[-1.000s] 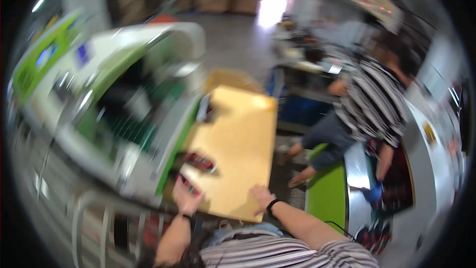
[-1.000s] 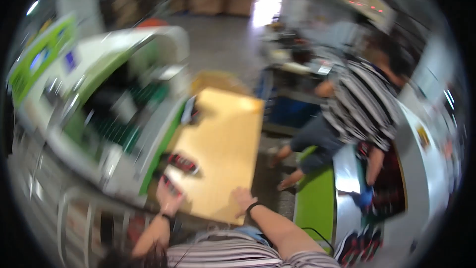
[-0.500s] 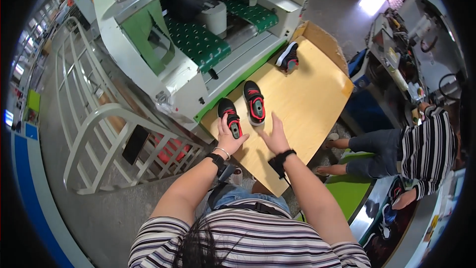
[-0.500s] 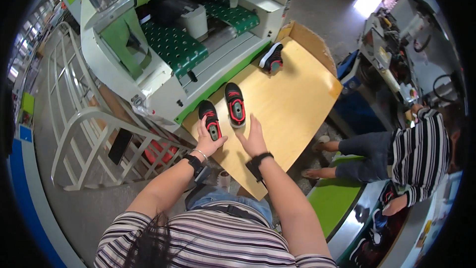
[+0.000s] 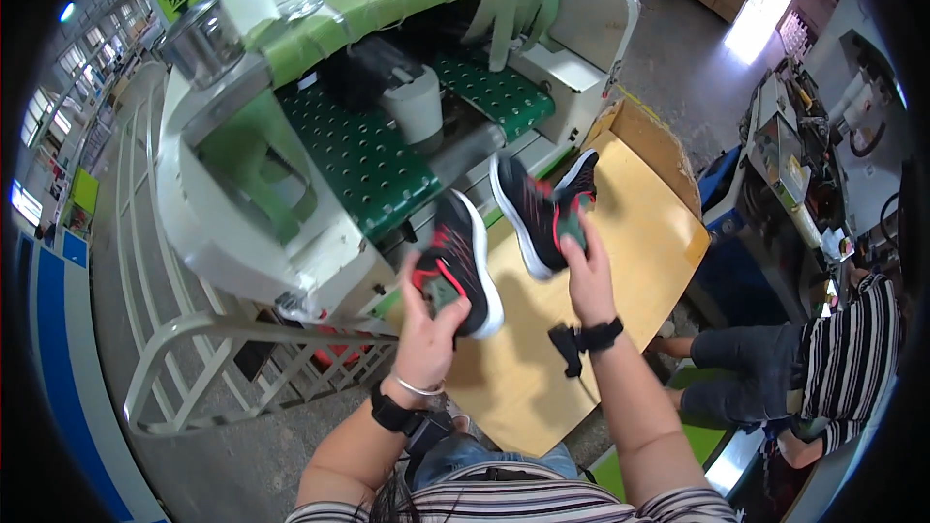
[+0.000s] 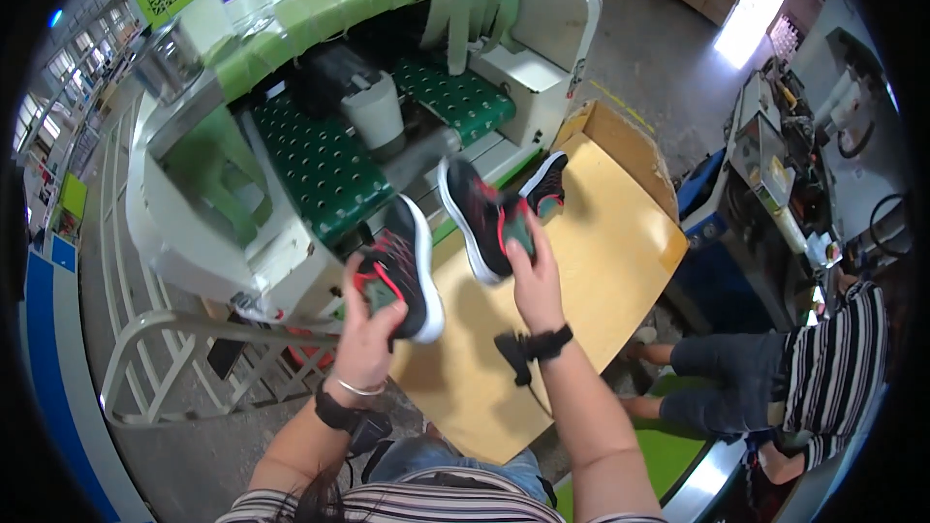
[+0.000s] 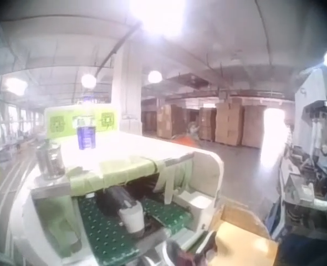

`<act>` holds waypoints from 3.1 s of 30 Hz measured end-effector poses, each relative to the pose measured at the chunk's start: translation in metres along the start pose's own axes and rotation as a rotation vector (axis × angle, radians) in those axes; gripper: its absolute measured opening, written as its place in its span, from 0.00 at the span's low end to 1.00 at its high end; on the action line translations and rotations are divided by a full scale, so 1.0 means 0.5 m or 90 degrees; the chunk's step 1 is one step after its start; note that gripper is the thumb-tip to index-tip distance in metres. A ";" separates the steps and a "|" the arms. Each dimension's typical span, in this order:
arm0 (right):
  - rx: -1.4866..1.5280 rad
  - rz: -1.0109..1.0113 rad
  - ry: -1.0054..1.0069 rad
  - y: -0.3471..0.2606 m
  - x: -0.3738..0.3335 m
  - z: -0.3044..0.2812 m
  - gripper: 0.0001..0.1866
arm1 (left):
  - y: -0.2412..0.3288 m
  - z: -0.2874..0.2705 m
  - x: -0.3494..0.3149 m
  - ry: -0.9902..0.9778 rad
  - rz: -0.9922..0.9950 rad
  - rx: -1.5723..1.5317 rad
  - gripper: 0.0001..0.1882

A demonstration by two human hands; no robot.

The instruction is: Picking up shoe uppers from a table and placing them into a conveyor-fed lasting or setting machine.

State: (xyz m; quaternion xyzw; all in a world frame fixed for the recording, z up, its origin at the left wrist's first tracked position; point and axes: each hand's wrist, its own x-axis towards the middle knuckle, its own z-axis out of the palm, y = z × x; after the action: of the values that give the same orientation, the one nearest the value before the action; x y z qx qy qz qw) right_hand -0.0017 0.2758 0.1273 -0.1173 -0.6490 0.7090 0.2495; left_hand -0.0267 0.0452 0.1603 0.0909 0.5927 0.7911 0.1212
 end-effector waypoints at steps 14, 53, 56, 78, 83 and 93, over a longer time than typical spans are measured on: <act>-0.318 -0.316 0.207 0.111 0.422 0.065 0.27 | -0.068 0.047 0.194 0.131 0.345 0.684 0.40; -0.799 0.220 -0.245 0.191 -0.643 -0.129 0.58 | -0.499 -0.228 -0.039 -0.322 0.097 1.175 0.76; -0.739 0.331 -0.260 0.180 -0.658 -0.133 0.61 | -0.453 -0.193 -0.064 -0.405 -0.001 1.185 0.75; -0.765 0.341 -0.295 0.195 -0.638 -0.127 0.66 | -0.565 -0.255 -0.076 -0.180 0.258 1.285 0.70; -0.828 0.389 -0.361 0.150 -0.614 -0.129 0.62 | -0.381 -0.166 -0.093 -0.429 -0.058 1.197 0.69; -0.709 0.274 -0.244 0.244 -0.466 -0.199 0.28 | -0.348 -0.161 -0.090 -0.520 -0.094 1.190 0.72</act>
State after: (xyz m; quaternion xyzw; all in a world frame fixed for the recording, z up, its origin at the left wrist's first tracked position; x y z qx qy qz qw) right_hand 0.2201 0.2395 -0.0416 -0.2288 -0.9160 0.3074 -0.1184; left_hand 0.0075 0.0048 -0.0295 0.3753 0.8901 -0.0885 0.2431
